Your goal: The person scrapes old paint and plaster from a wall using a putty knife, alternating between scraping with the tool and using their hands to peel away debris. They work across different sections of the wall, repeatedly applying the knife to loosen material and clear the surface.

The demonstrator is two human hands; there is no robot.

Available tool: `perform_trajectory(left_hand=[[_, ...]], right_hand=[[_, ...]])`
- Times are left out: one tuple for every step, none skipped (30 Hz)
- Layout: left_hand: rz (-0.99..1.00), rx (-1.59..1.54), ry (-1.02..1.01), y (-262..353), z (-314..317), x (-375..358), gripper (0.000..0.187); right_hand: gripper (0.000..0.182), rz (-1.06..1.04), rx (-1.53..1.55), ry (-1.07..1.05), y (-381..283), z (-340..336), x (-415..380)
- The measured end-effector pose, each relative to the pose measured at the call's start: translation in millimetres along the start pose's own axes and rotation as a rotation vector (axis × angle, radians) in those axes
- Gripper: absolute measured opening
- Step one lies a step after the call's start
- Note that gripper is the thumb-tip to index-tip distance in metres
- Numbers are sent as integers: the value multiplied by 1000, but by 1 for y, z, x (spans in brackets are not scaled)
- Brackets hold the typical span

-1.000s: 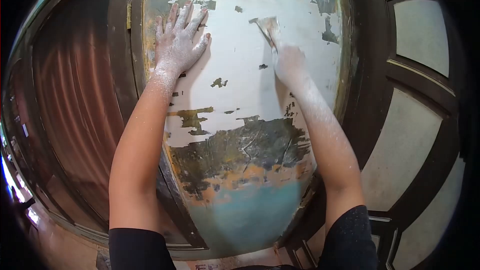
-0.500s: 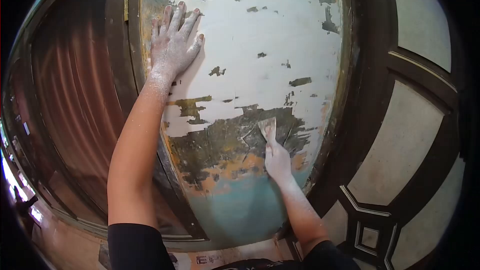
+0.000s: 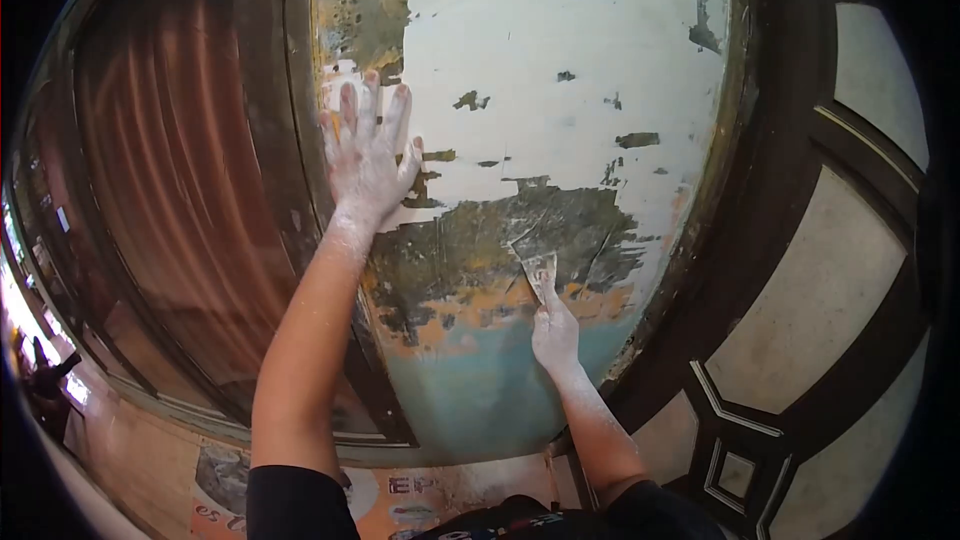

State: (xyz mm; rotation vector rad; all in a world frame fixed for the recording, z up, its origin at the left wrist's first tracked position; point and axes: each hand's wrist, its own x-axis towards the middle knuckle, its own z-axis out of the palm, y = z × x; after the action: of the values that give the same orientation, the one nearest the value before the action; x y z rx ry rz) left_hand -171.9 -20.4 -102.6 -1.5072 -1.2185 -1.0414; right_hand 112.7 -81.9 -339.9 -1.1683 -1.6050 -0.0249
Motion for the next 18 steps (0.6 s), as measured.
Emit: perform_trajectory(left_hand=[[-13, 0, -41, 4, 3, -15, 69], [-12, 4, -47, 5, 7, -30, 69], [-12, -13, -81, 6, 11, -45, 70], [-12, -29, -117, 7, 15, -60, 72], [-3, -22, -124, 7, 21, -75, 75], [-4, -18, -130, 8, 24, -89, 75], [-22, -22, -171, 8, 27, -103, 73], [-40, -27, -210, 9, 28, -115, 72], [-19, -28, -205, 6, 30, -126, 72], [-15, -28, -207, 2, 34, -135, 72], [3, -44, -208, -1, 38, -143, 73], [21, -61, -212, -4, 39, -147, 73], [36, -77, -180, -7, 41, -148, 74], [40, -83, -182, -7, 42, -149, 74], [37, -81, -171, -6, 42, -150, 74], [32, -78, -158, -6, 43, -149, 74], [54, -100, -129, -5, 41, -149, 78], [55, -102, -136, -5, 41, -150, 78]], right_hand=[[55, -88, 8, 28, -4, 5, 5], [55, -84, 12, 24, -12, 7, 12], [56, -67, -15, -33, -24, 6, 21], [58, -50, -41, -92, -35, 5, 29], [58, -47, -38, -98, -45, 5, 43], [59, -86, -42, -99, -55, 7, 57], [61, -124, -47, -99, -63, 8, 64], [61, -121, -43, -104, -72, 7, 66], [62, -121, -14, -108, -81, 6, 67], [62, -118, 14, -109, -85, 7, 67], [62, -124, 12, -127, -83, 11, 59], [62, -115, 11, -126, -76, 15, 47], [62, -66, -29, -220, -65, 20, 32], [61, -20, -69, -314, -53, 25, 19], [60, -61, -37, -273, -47, 28, 14], [60, -64, -39, -274, -41, 31, 18], [62, -141, 17, -182, -46, 31, 31], [63, -212, 75, -90, -53, 30, 43]])
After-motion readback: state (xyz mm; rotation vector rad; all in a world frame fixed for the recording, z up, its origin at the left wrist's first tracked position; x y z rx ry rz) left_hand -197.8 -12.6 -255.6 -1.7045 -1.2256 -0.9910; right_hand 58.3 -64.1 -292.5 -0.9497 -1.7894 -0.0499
